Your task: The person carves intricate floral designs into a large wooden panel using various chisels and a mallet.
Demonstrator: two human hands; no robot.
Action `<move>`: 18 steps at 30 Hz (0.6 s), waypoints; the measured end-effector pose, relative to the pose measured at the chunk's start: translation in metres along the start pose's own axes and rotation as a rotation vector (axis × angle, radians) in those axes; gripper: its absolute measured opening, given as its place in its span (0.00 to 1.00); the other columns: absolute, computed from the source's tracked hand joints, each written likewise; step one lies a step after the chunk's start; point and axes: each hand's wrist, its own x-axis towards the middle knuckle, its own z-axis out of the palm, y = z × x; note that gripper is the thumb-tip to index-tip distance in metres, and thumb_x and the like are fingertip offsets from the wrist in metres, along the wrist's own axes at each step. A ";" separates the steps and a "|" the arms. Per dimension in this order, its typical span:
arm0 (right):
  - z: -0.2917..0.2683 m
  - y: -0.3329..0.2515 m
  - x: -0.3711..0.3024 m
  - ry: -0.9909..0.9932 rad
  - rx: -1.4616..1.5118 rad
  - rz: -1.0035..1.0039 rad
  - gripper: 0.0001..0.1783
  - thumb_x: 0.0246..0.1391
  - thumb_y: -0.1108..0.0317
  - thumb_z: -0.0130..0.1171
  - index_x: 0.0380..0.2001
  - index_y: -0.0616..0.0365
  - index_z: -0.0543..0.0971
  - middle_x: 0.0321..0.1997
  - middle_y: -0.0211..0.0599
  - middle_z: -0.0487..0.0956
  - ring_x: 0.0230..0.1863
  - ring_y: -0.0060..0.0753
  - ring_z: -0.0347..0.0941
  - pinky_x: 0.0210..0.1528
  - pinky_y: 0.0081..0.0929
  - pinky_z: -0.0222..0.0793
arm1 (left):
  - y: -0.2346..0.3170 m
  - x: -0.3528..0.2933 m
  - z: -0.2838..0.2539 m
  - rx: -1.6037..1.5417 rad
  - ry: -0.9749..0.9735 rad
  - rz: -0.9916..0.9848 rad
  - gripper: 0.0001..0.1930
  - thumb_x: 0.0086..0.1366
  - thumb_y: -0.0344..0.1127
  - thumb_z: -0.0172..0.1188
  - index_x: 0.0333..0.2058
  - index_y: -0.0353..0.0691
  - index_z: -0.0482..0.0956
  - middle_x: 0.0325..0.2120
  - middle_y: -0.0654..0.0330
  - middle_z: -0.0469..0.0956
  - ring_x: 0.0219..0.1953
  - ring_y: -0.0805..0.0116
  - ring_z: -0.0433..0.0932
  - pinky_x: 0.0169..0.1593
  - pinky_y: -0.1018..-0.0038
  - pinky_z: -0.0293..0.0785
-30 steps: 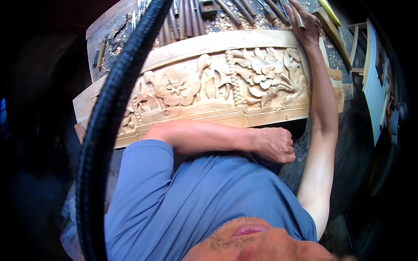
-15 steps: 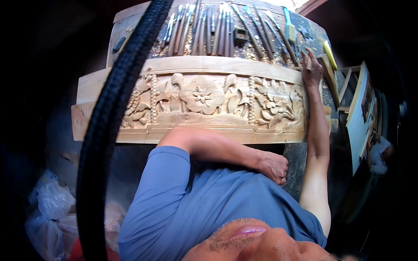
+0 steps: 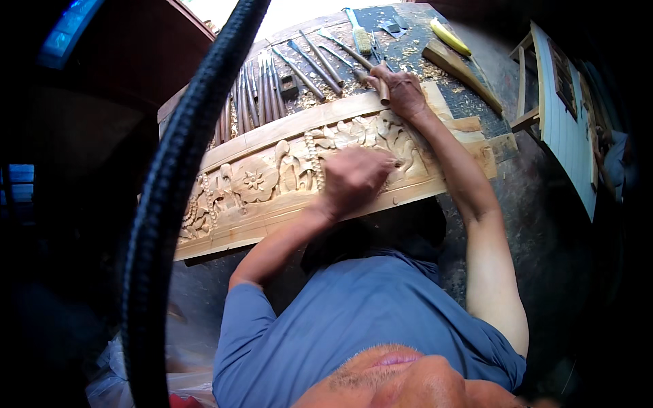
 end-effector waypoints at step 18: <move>0.006 0.006 -0.006 0.107 0.032 0.031 0.09 0.73 0.59 0.64 0.49 0.49 0.83 0.32 0.51 0.86 0.33 0.55 0.87 0.35 0.47 0.82 | -0.095 -0.004 -0.015 0.505 -0.137 -0.478 0.27 0.65 0.47 0.74 0.54 0.33 0.80 0.48 0.45 0.80 0.53 0.46 0.78 0.61 0.53 0.73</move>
